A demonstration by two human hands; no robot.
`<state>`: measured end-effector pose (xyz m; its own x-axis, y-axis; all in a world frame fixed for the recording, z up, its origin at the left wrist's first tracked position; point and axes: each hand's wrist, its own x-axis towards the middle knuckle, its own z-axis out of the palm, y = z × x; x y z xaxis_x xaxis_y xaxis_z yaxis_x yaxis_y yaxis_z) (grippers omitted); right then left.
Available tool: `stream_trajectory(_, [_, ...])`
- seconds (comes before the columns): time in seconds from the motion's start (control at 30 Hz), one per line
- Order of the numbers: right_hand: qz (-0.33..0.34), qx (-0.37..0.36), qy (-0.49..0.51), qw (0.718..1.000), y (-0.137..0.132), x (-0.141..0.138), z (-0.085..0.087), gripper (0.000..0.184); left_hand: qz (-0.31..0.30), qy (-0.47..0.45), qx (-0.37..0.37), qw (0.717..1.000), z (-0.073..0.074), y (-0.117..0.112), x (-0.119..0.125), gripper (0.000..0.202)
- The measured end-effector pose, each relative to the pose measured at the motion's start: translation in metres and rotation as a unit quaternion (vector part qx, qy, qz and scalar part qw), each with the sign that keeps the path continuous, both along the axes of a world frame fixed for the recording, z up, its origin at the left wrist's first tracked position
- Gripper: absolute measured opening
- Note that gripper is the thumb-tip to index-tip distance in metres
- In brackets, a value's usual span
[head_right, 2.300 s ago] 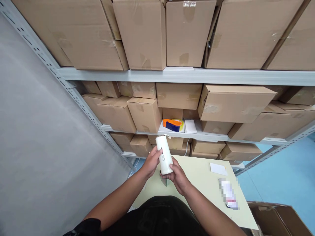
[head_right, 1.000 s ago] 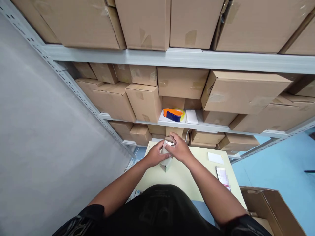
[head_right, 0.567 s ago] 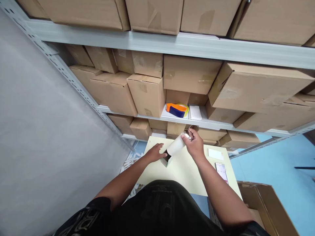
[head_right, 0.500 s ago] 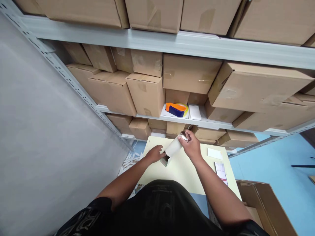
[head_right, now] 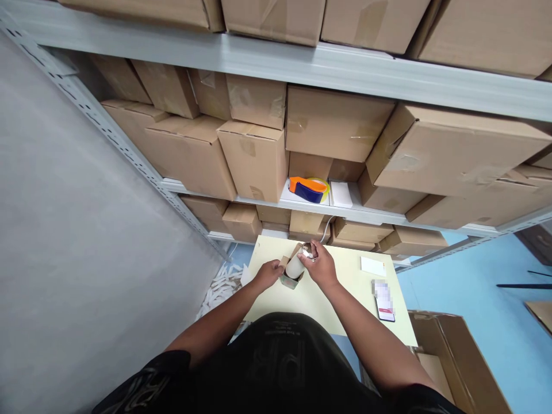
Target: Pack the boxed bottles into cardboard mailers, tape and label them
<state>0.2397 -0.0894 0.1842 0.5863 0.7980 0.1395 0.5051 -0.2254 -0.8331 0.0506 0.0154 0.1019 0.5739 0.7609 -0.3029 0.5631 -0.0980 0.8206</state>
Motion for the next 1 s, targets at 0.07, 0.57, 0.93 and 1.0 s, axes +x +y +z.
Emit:
stream_trajectory(0.07, [0.011, -0.016, -0.031, 0.999, -0.001, -0.005, -0.007, 0.065, 0.0, -0.016, -0.014, 1.0, 0.0, -0.003, 0.001, 0.022])
stream_trajectory(0.57, [0.138, -0.121, -0.332, 0.925, -0.017, -0.022, -0.082, 0.043, 0.017, -0.066, -0.125, 0.99, -0.021, -0.028, 0.004, 0.025])
stream_trajectory(0.93, [0.111, -0.047, -0.221, 0.968, -0.036, 0.005, -0.08, 0.051, 0.022, -0.06, -0.056, 0.996, -0.017, -0.033, 0.002, 0.017])
stream_trajectory(1.0, [0.073, -0.019, -0.162, 0.984, -0.05, 0.01, -0.083, 0.04, 0.0, -0.083, 0.025, 0.996, -0.015, -0.036, 0.0, 0.024])
